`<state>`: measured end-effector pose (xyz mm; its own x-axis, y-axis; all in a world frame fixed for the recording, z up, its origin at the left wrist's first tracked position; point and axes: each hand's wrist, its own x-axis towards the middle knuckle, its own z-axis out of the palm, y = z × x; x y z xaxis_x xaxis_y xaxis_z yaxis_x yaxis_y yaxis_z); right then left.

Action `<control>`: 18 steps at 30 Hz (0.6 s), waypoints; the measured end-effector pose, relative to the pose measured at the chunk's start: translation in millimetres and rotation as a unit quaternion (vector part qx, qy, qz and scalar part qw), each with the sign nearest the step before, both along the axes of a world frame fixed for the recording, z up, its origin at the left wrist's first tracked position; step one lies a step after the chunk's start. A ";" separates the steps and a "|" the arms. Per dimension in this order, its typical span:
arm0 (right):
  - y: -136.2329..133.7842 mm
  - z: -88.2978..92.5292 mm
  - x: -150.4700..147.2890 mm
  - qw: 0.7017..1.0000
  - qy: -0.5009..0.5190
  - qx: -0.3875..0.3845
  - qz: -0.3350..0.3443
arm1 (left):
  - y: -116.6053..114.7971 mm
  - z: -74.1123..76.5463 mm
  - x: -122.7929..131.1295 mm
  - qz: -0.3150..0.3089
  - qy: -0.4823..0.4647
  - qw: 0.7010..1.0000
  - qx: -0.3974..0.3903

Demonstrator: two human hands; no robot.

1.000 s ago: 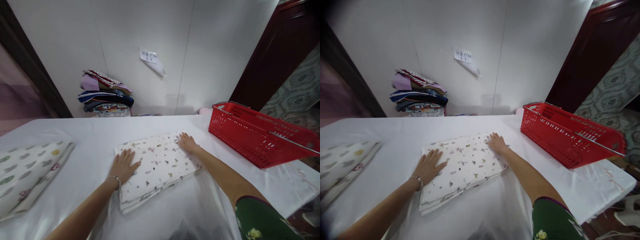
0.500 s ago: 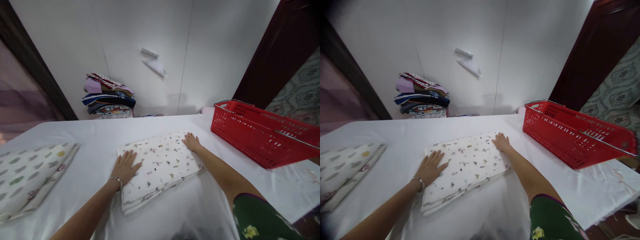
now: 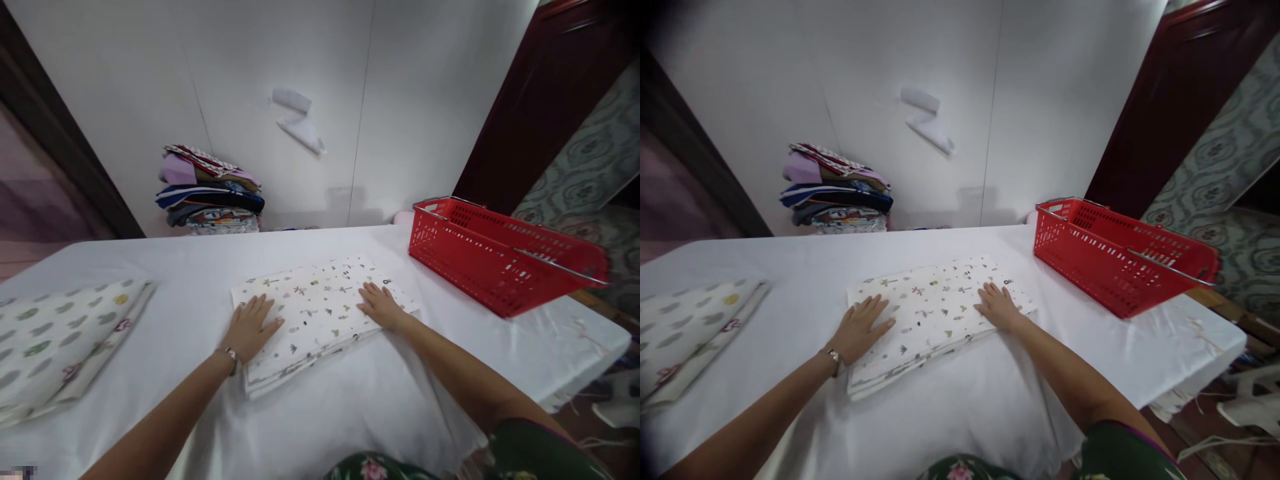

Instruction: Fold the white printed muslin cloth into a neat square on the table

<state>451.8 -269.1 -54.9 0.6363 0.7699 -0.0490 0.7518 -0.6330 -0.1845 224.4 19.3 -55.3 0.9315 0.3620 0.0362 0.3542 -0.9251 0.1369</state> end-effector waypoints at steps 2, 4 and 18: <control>-5.0 -2.2 -5.1 1.000 0.006 0.000 -0.001 | -13.8 -2.3 -12.4 -0.050 -0.008 0.999 0.003; -7.1 -2.7 -6.9 1.000 0.012 0.004 -0.004 | -23.3 -5.6 -22.0 -0.079 -0.006 0.997 0.001; -85.6 -12.9 31.6 0.987 0.015 0.088 -0.134 | -34.0 -20.2 -60.1 -0.186 -0.111 0.974 0.060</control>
